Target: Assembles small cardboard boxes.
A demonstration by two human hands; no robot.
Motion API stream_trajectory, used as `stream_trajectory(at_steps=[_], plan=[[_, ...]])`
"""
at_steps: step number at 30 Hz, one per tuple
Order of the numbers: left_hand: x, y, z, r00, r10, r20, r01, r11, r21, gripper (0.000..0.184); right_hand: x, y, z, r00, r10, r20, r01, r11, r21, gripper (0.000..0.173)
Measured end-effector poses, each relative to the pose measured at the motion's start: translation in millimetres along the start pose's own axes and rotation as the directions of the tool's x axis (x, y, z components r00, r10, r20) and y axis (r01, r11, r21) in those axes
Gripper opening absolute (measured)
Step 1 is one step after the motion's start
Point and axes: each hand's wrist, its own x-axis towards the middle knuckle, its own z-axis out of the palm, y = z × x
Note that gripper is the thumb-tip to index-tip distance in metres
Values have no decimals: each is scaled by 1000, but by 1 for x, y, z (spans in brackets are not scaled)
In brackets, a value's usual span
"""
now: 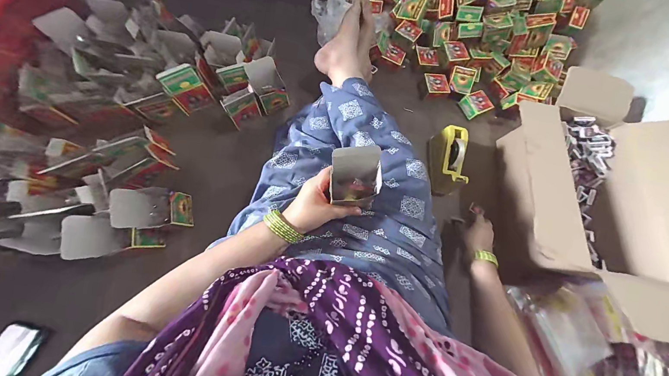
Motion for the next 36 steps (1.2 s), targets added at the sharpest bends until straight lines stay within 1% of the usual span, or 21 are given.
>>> stream_trajectory(at_steps=[2,3,4,6,8,9,11,14,16,18,20,22,24,26,27,28,29,31,32,34,36], plan=[[0,-1,1,1000,22,4,-22,1000,8,74,-10,-26,-10,975,-175,-139,194,972,132,43],[1,-2,1,999,33,7,-34,999,21,73,-18,-42,-16,934,-274,-228,321,925,205,33],[0,-3,1,999,38,10,-38,999,36,73,-27,-60,-24,880,-368,-301,450,849,277,29],[0,-5,2,999,45,16,-46,998,44,72,-57,-100,-41,771,-515,-376,637,649,416,33],[0,-6,2,999,51,14,-52,998,46,72,-94,-142,-55,682,-621,-387,720,477,504,38],[0,-6,2,998,53,15,-54,997,51,71,-111,-160,-58,640,-668,-381,745,416,522,38],[0,-5,2,998,61,13,-62,996,65,70,-136,-187,-51,573,-741,-350,785,375,493,33],[-2,-4,0,998,66,2,-66,991,115,67,-153,-208,-26,539,-786,-302,829,433,353,21],[-4,-7,-2,999,46,-9,-44,985,167,66,-159,-214,-14,510,-811,-288,857,446,259,18],[-5,-7,-4,1000,27,4,-27,970,242,64,-163,-215,-8,433,-859,-274,901,403,161,20],[-5,-7,-4,999,34,12,-36,953,302,57,-165,-214,-6,339,-910,-239,941,334,60,22],[-4,-9,-3,1000,22,16,-25,953,302,48,-166,-214,-7,290,-946,-148,955,296,-22,27],[-4,-10,-3,1000,3,29,-12,952,305,45,-167,-215,-8,298,-954,-33,950,300,-88,33],[-5,-10,-4,998,3,62,-25,936,351,48,-168,-217,-7,339,-937,84,936,326,-132,39],[-5,-9,-4,997,9,73,-35,929,368,50,-169,-217,-7,348,-933,95,932,334,-139,40],[-4,-8,-5,997,23,69,-46,930,364,53,-168,-217,-7,346,-937,53,933,337,-129,39],[-4,-7,-5,998,43,54,-58,939,339,57,-167,-215,-8,331,-943,-43,938,333,-99,36],[-6,-5,-4,997,80,-1,-77,964,255,75,-164,-210,-10,303,-902,-308,949,316,10,26],[-6,-4,-4,994,104,-31,-96,977,192,86,-162,-207,-12,311,-857,-412,947,317,54,26],[-6,-5,-4,977,199,-81,-193,978,79,100,-153,-201,-16,367,-769,-523,927,347,140,35],[-5,-8,-5,959,264,-107,-264,964,10,108,-140,-193,-17,468,-725,-505,883,372,286,52]])
